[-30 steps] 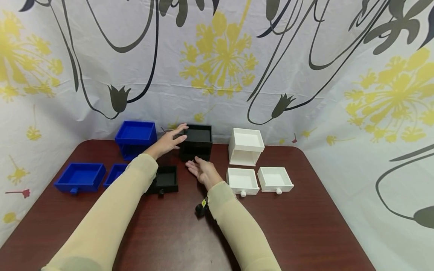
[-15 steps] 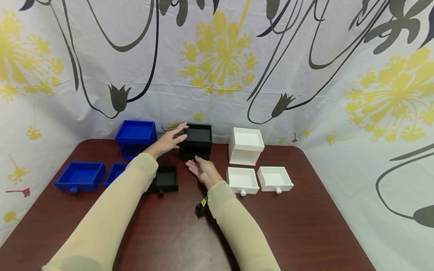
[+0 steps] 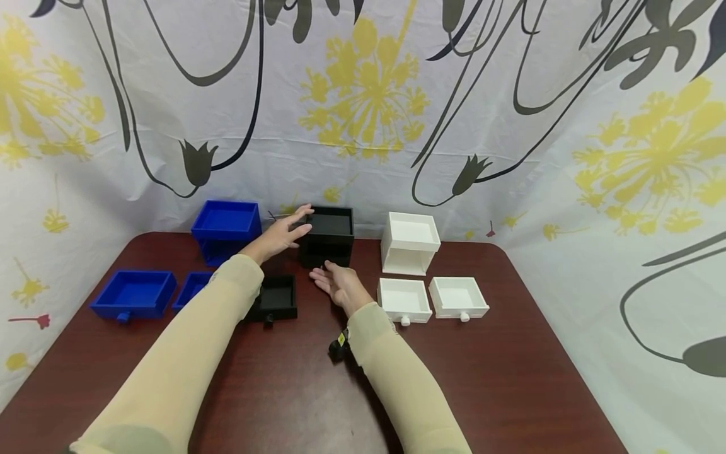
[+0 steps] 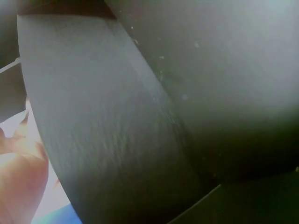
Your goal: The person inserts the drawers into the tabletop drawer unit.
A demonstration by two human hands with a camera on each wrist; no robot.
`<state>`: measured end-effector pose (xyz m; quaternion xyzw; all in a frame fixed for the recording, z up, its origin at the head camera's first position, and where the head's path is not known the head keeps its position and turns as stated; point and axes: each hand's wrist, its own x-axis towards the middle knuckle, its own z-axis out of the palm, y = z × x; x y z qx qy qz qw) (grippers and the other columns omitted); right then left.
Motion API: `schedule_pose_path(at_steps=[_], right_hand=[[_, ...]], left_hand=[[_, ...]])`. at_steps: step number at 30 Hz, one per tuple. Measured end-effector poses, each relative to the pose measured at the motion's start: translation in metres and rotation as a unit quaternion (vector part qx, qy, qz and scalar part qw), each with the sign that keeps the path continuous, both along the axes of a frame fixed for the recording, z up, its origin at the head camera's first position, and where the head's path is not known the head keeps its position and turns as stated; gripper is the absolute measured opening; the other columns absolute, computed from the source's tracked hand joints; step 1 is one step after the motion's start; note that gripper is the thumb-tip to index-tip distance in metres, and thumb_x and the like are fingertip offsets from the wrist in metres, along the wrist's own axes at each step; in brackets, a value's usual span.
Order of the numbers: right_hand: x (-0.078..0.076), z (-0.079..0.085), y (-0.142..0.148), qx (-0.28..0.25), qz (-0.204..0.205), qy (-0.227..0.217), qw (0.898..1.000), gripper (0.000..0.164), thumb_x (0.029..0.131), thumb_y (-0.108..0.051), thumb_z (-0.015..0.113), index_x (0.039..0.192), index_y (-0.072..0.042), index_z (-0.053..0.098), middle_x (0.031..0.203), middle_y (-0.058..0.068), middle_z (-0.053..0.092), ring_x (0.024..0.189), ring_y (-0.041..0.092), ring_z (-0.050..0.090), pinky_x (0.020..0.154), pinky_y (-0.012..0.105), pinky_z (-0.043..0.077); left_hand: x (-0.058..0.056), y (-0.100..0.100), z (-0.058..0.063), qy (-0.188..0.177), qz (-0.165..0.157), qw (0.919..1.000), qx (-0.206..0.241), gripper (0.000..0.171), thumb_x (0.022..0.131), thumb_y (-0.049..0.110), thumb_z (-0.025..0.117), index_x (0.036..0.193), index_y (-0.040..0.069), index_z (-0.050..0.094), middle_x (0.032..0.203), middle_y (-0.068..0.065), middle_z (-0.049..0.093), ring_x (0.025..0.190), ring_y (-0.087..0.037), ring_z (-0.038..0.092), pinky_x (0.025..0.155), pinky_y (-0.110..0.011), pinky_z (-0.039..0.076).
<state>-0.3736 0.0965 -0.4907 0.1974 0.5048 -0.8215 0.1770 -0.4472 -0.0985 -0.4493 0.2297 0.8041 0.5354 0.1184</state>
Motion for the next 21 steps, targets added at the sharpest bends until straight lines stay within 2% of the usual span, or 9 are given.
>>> schedule_pose_path(at_steps=[7,12,16,21], right_hand=[[0.003,0.0,0.001,0.004,-0.001,0.006,1.0,0.039,0.108,-0.016,0.051,0.144,0.001,0.049,0.136,0.025,0.059,0.119,0.028,0.066,0.101,0.036,0.051],[0.013,0.002,0.001,0.035,0.009,0.015,0.999,0.038,0.109,-0.015,0.049,0.14,0.006,0.051,0.135,0.027,0.06,0.117,0.029,0.067,0.104,0.038,0.05],[0.03,0.006,0.003,0.082,0.029,0.031,0.996,0.037,0.109,-0.013,0.046,0.137,0.011,0.053,0.132,0.028,0.062,0.112,0.029,0.069,0.101,0.038,0.052],[0.063,0.007,0.008,0.133,0.067,0.058,0.987,0.035,0.105,-0.006,0.048,0.133,0.015,0.055,0.122,0.03,0.066,0.096,0.025,0.074,0.083,0.03,0.059]], left_hand=[[-0.002,0.001,0.001,0.0,-0.004,1.0,-0.008,0.065,0.106,0.048,0.051,0.162,0.029,0.027,0.169,0.013,0.008,0.147,-0.034,0.035,0.102,-0.057,0.048],[0.002,0.0,0.005,-0.002,-0.01,0.9998,-0.018,0.067,0.104,0.05,0.052,0.163,0.028,0.026,0.17,0.012,0.007,0.146,-0.034,0.037,0.104,-0.057,0.047],[0.004,-0.003,0.009,-0.006,-0.012,0.9997,-0.02,0.069,0.104,0.051,0.052,0.163,0.027,0.026,0.17,0.011,0.007,0.147,-0.034,0.035,0.105,-0.058,0.045],[0.005,-0.003,0.012,-0.005,-0.015,0.9996,-0.024,0.07,0.104,0.051,0.052,0.163,0.026,0.025,0.17,0.01,0.006,0.148,-0.034,0.033,0.105,-0.057,0.046]])
